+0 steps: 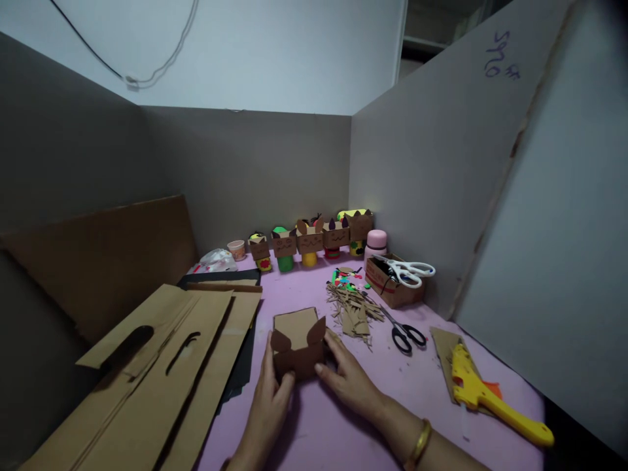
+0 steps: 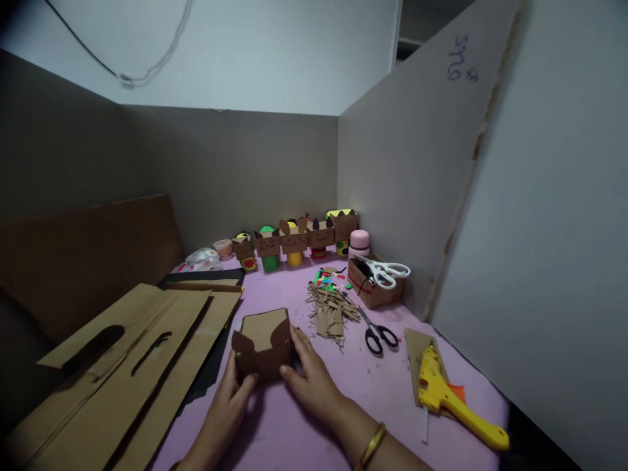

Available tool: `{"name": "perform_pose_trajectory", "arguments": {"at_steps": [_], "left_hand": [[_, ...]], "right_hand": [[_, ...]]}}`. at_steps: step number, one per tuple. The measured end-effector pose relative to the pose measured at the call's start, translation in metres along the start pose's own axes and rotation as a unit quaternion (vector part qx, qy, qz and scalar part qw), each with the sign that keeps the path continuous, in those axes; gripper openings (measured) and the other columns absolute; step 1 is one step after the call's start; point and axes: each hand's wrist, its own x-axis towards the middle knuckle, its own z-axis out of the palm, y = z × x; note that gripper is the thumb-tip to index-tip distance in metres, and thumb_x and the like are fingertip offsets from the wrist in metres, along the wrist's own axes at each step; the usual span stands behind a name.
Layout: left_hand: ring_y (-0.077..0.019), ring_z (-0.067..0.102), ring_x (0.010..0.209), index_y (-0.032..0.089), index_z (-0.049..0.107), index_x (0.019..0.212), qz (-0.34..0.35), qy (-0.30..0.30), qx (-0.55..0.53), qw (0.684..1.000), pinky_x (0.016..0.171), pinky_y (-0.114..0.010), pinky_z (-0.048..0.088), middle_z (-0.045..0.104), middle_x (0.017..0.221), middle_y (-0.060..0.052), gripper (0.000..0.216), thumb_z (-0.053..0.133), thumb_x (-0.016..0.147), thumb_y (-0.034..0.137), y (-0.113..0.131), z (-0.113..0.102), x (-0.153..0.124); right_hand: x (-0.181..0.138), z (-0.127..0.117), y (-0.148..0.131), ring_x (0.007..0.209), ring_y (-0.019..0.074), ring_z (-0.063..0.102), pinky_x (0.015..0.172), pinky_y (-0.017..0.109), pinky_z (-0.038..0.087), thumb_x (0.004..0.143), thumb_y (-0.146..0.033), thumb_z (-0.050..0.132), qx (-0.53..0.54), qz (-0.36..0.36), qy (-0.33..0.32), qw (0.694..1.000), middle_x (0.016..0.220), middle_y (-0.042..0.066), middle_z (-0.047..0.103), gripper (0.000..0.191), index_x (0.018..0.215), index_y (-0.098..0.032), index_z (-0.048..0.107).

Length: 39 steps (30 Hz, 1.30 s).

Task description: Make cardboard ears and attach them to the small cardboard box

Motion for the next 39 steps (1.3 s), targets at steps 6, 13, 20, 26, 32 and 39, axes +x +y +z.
{"name": "perform_pose_trajectory", "arguments": {"at_steps": [6,13,20,26,32,39], "left_hand": [[-0.0284,0.015,0.145,-0.001,0.013,0.146,0.006,0.002,0.017,1.0,0.118,-0.043,0.009,0.019,0.155,-0.024,0.083,0.047,0.082,0.038,-0.001,0.0,0.003],[-0.0313,0.014,0.144,-0.002,0.014,0.145,0.005,0.003,0.028,1.0,0.117,-0.048,0.011,0.021,0.154,-0.027,0.082,0.045,0.083,0.041,-0.003,-0.002,0.003],[-0.0305,0.017,0.144,-0.002,0.013,0.145,0.012,-0.001,0.047,0.999,0.117,-0.049,0.01,0.018,0.155,-0.027,0.079,0.043,0.085,0.038,-0.003,-0.003,0.002],[-0.0279,0.013,0.145,-0.002,0.011,0.146,0.019,-0.006,0.046,0.999,0.117,-0.047,0.008,0.015,0.156,-0.026,0.077,0.042,0.085,0.034,-0.002,-0.003,0.0],[-0.0251,0.015,0.145,0.007,0.019,0.147,0.018,0.003,0.036,0.999,0.118,-0.043,0.011,0.022,0.156,-0.018,0.072,0.045,0.084,0.028,0.003,-0.001,-0.006],[-0.0242,0.015,0.145,0.013,0.019,0.148,0.015,0.002,0.023,1.0,0.118,-0.042,0.01,0.025,0.156,-0.015,0.073,0.048,0.082,0.028,0.006,0.0,-0.008]], "right_hand": [[-0.001,0.001,0.002,0.143,0.0237,0.023,0.116,0.047,0.02,0.083,-0.025,0.057,-0.037,0.005,-0.018,0.999,0.153,0.015,0.029,0.072,0.147,-0.014,0.026],[-0.001,0.001,0.002,0.142,0.0262,0.023,0.115,0.048,0.021,0.077,-0.02,0.061,-0.057,0.016,-0.026,0.998,0.154,0.016,0.027,0.081,0.148,-0.013,0.022],[-0.001,0.002,0.003,0.142,0.028,0.022,0.115,0.05,0.02,0.075,-0.019,0.061,-0.067,0.013,-0.029,0.997,0.154,0.016,0.027,0.084,0.148,-0.012,0.022],[-0.004,0.002,0.006,0.143,0.0279,0.022,0.116,0.048,0.02,0.075,-0.021,0.062,-0.079,0.02,-0.036,0.996,0.154,0.018,0.026,0.084,0.148,-0.01,0.022],[-0.009,0.004,0.013,0.142,0.0283,0.022,0.115,0.05,0.021,0.076,-0.021,0.059,-0.081,0.017,-0.037,0.996,0.154,0.017,0.026,0.081,0.148,-0.012,0.022],[-0.009,0.002,0.01,0.142,0.0287,0.023,0.115,0.051,0.021,0.076,-0.022,0.059,-0.083,-0.004,-0.038,0.996,0.153,0.015,0.028,0.082,0.148,-0.015,0.021]]}}
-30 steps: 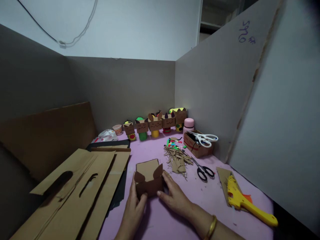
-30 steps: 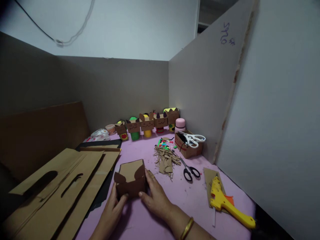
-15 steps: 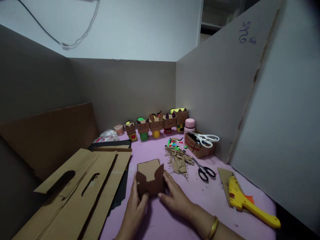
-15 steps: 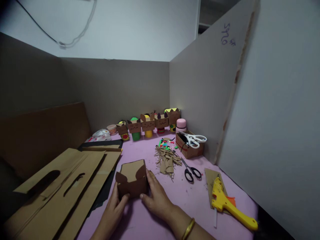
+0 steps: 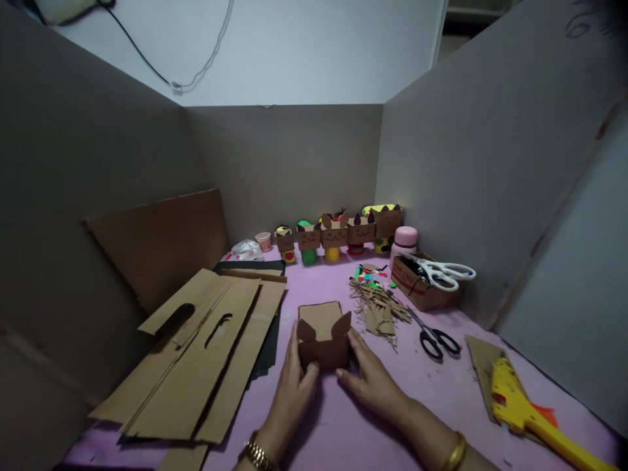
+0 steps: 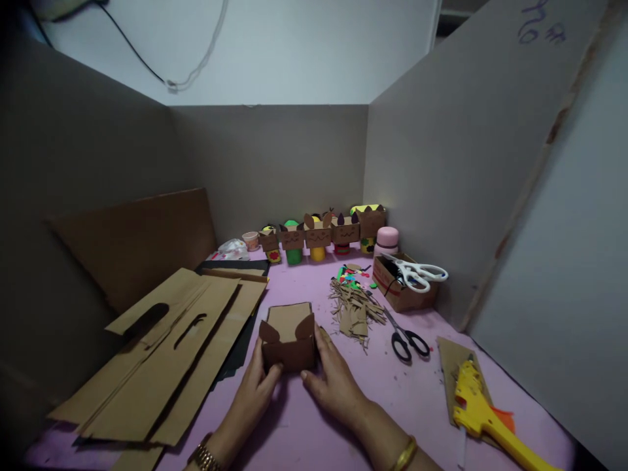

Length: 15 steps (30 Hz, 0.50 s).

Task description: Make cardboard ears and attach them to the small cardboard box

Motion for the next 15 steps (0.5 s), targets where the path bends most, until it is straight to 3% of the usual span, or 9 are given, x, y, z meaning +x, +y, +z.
{"name": "perform_pose_trajectory", "arguments": {"at_steps": [5,15], "left_hand": [[-0.0274,0.019,0.144,0.009,0.018,0.147,-0.001,-0.003,0.0,1.0,0.117,-0.046,0.011,0.029,0.153,-0.02,0.073,0.047,0.082,0.026,-0.0027,0.0003,0.0017],[-0.0248,0.017,0.144,0.011,0.017,0.147,-0.001,-0.002,-0.002,1.0,0.118,-0.044,0.01,0.025,0.155,-0.017,0.074,0.048,0.082,0.026,-0.0017,-0.0003,0.0023]], "right_hand": [[0.0004,-0.0018,-0.0007,0.142,0.0286,0.023,0.115,0.049,0.023,0.076,-0.023,0.059,-0.012,0.002,-0.006,1.0,0.154,0.017,0.026,0.083,0.148,-0.011,0.02],[0.0007,-0.0011,-0.001,0.142,0.0287,0.022,0.115,0.05,0.024,0.076,-0.021,0.06,-0.01,-0.002,-0.004,1.0,0.155,0.014,0.025,0.085,0.149,-0.015,0.017]]}}
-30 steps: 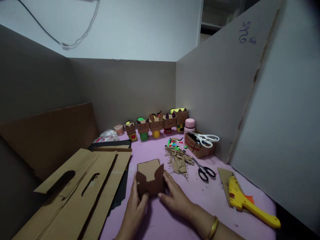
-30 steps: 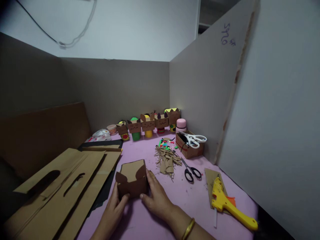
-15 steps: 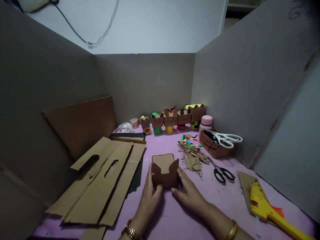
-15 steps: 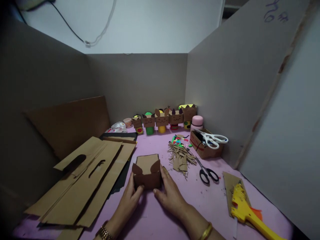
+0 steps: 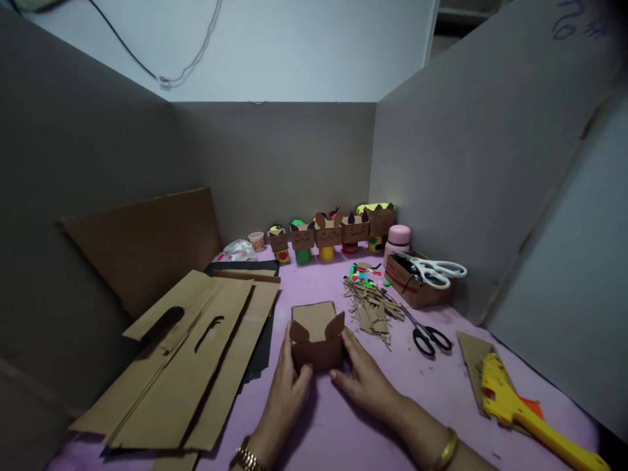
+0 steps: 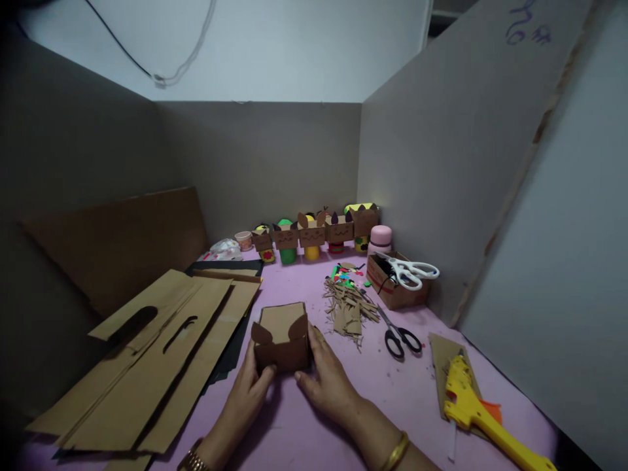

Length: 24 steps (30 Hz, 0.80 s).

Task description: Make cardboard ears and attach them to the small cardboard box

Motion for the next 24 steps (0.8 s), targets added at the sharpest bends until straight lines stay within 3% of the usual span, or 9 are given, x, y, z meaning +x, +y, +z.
{"name": "perform_pose_trajectory", "arguments": {"at_steps": [12,18,24], "left_hand": [[-0.0275,0.02,0.143,0.005,0.016,0.147,0.009,-0.007,-0.002,1.0,0.117,-0.045,0.013,0.029,0.153,-0.022,0.076,0.049,0.082,0.025,-0.0014,-0.0006,0.0016],[-0.0262,0.018,0.144,0.005,0.014,0.147,0.005,-0.008,0.009,1.0,0.117,-0.044,0.011,0.023,0.155,-0.021,0.077,0.049,0.082,0.025,-0.0018,-0.0007,0.0009],[-0.0271,0.021,0.143,0.008,0.021,0.146,0.011,-0.007,0.007,1.0,0.116,-0.046,0.015,0.034,0.15,-0.021,0.073,0.049,0.081,0.024,-0.0026,-0.0002,0.0004]], "right_hand": [[0.0001,-0.002,-0.0016,0.142,0.0293,0.022,0.115,0.051,0.023,0.076,-0.02,0.06,-0.004,-0.004,-0.006,1.0,0.155,0.016,0.024,0.086,0.15,-0.013,0.017],[0.0002,-0.0029,-0.0027,0.142,0.0288,0.022,0.115,0.05,0.022,0.076,-0.021,0.06,-0.001,-0.003,-0.007,1.0,0.155,0.016,0.024,0.085,0.149,-0.011,0.018],[-0.0002,-0.0026,-0.0019,0.143,0.0276,0.022,0.115,0.051,0.021,0.076,-0.018,0.06,-0.003,-0.01,-0.004,1.0,0.155,0.014,0.023,0.086,0.15,-0.015,0.016]]}}
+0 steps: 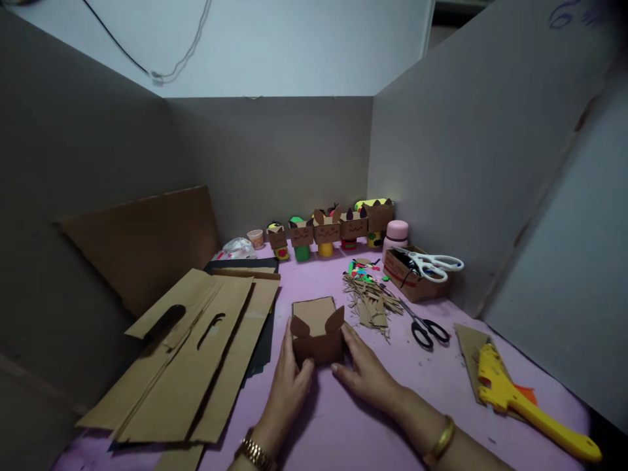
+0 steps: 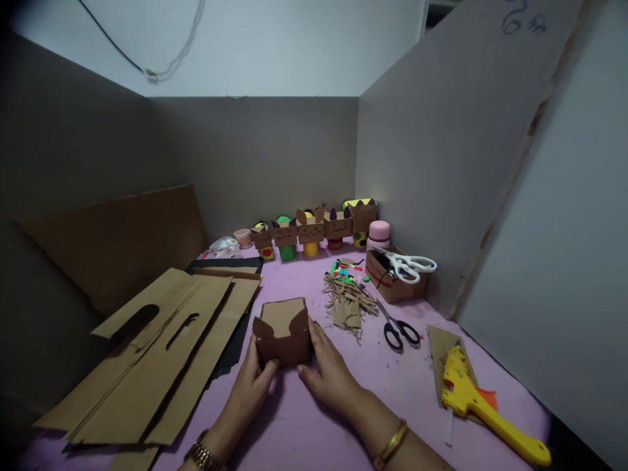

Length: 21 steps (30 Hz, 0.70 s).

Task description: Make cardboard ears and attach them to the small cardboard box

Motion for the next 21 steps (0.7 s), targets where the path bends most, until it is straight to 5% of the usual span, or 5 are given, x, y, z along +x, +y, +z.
{"name": "perform_pose_trajectory", "arguments": {"at_steps": [21], "left_hand": [[-0.0301,0.019,0.143,0.004,0.022,0.145,-0.002,0.026,0.011,1.0,0.116,-0.05,0.014,0.026,0.153,-0.024,0.074,0.049,0.079,0.022,0.0024,0.001,0.001]], "right_hand": [[0.0013,0.0053,0.0033,0.141,0.0325,0.023,0.114,0.053,0.023,0.076,-0.027,0.06,-0.018,0.01,-0.005,1.0,0.153,0.02,0.027,0.083,0.148,-0.008,0.021]]}}
